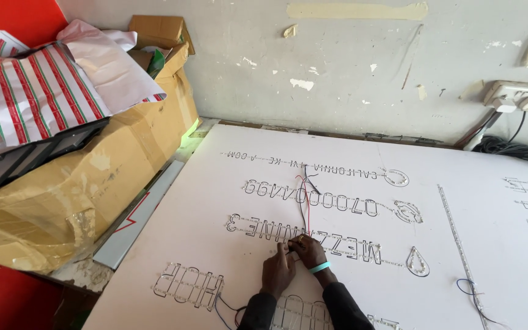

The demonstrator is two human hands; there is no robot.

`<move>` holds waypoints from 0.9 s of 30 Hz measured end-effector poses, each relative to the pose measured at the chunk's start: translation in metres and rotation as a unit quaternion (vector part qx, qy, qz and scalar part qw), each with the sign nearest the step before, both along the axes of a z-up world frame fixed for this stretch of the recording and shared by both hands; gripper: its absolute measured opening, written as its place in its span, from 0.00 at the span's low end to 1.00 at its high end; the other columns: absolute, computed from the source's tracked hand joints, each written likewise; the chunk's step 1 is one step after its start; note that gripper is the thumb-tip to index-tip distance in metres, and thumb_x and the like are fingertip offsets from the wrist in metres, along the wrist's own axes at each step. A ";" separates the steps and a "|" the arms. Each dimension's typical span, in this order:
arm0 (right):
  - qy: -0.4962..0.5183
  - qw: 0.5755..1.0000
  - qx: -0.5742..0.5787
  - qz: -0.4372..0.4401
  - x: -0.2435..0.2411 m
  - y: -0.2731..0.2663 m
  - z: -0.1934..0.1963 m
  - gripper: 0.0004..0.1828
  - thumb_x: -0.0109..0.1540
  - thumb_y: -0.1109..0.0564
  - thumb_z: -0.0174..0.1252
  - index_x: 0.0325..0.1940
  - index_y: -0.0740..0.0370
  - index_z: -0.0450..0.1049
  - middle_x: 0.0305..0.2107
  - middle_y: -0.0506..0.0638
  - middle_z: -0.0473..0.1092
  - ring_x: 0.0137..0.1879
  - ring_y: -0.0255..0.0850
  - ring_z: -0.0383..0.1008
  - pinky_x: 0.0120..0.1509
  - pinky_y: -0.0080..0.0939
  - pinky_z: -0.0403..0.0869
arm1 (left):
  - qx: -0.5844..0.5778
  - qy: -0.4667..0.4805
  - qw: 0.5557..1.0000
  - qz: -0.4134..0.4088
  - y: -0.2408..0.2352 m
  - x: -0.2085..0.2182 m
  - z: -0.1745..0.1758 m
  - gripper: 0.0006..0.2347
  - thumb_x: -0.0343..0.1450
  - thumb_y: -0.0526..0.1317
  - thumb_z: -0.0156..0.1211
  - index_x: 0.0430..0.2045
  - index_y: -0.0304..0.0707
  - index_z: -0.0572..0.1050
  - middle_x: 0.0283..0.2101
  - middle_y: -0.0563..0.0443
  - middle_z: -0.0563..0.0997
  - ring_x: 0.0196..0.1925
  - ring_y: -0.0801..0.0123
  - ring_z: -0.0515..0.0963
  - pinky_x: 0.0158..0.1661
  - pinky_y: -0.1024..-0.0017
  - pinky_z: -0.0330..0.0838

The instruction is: Connecting electrical wires to LED sign letters on a layout board

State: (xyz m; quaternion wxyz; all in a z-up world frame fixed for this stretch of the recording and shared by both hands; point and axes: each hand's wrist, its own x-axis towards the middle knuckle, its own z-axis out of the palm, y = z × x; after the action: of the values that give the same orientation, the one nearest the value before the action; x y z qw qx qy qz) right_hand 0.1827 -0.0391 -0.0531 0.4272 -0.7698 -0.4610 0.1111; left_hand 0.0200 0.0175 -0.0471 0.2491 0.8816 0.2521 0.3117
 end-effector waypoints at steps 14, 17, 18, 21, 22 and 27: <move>0.122 0.989 0.078 0.018 0.011 -0.001 -0.005 0.13 0.66 0.52 0.71 0.55 0.54 0.90 0.38 0.45 0.85 0.42 0.36 0.86 0.49 0.38 0.85 | -0.009 0.072 0.997 -0.004 0.022 0.008 -0.014 0.09 0.82 0.41 0.60 0.50 0.38 0.83 0.41 0.40 0.92 0.34 0.47 0.90 0.31 0.55 0.81; 0.081 0.986 0.110 0.096 0.012 -0.011 0.003 0.21 0.63 0.57 0.61 0.60 0.55 0.83 0.38 0.47 0.80 0.42 0.40 0.80 0.48 0.42 0.81 | -0.208 0.130 0.969 -0.009 0.033 0.011 0.024 0.13 0.80 0.44 0.56 0.49 0.41 0.87 0.46 0.43 0.92 0.45 0.53 0.89 0.43 0.59 0.79; 0.026 0.978 0.144 0.146 0.010 -0.015 0.002 0.26 0.54 0.65 0.55 0.56 0.56 0.79 0.43 0.52 0.81 0.47 0.45 0.81 0.53 0.48 0.83 | -0.345 0.169 0.923 -0.027 0.036 0.009 0.039 0.18 0.79 0.46 0.51 0.49 0.41 0.89 0.52 0.44 0.92 0.53 0.56 0.88 0.51 0.61 0.76; -0.124 0.971 0.153 0.132 0.003 -0.009 0.000 0.21 0.51 0.64 0.56 0.48 0.58 0.79 0.42 0.53 0.82 0.44 0.51 0.83 0.47 0.49 0.81 | -0.601 0.086 0.789 -0.092 0.061 0.013 0.022 0.13 0.78 0.34 0.45 0.21 0.53 0.63 0.19 0.63 0.57 0.19 0.77 0.47 0.24 0.71 0.38; -0.127 0.971 0.152 0.133 0.004 -0.008 -0.003 0.21 0.51 0.64 0.56 0.48 0.58 0.79 0.42 0.53 0.82 0.44 0.51 0.83 0.47 0.49 0.81 | -0.601 0.084 0.789 -0.094 0.063 0.015 0.018 0.13 0.78 0.34 0.45 0.21 0.53 0.63 0.19 0.63 0.57 0.19 0.77 0.47 0.24 0.71 0.38; -0.125 0.972 0.163 0.119 0.005 -0.015 -0.010 0.15 0.62 0.69 0.66 0.52 0.59 0.82 0.49 0.55 0.81 0.53 0.53 0.85 0.57 0.51 0.84 | -0.563 0.031 0.823 -0.074 0.063 0.023 0.008 0.13 0.78 0.33 0.50 0.26 0.38 0.82 0.14 0.58 0.63 0.15 0.76 0.54 0.20 0.70 0.40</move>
State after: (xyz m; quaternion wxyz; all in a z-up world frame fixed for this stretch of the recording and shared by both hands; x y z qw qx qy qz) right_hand 0.1877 -0.0545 -0.0627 0.4701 -0.6374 -0.6105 -0.0124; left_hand 0.0428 0.0807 -0.0390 0.7164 0.6135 0.3249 0.0690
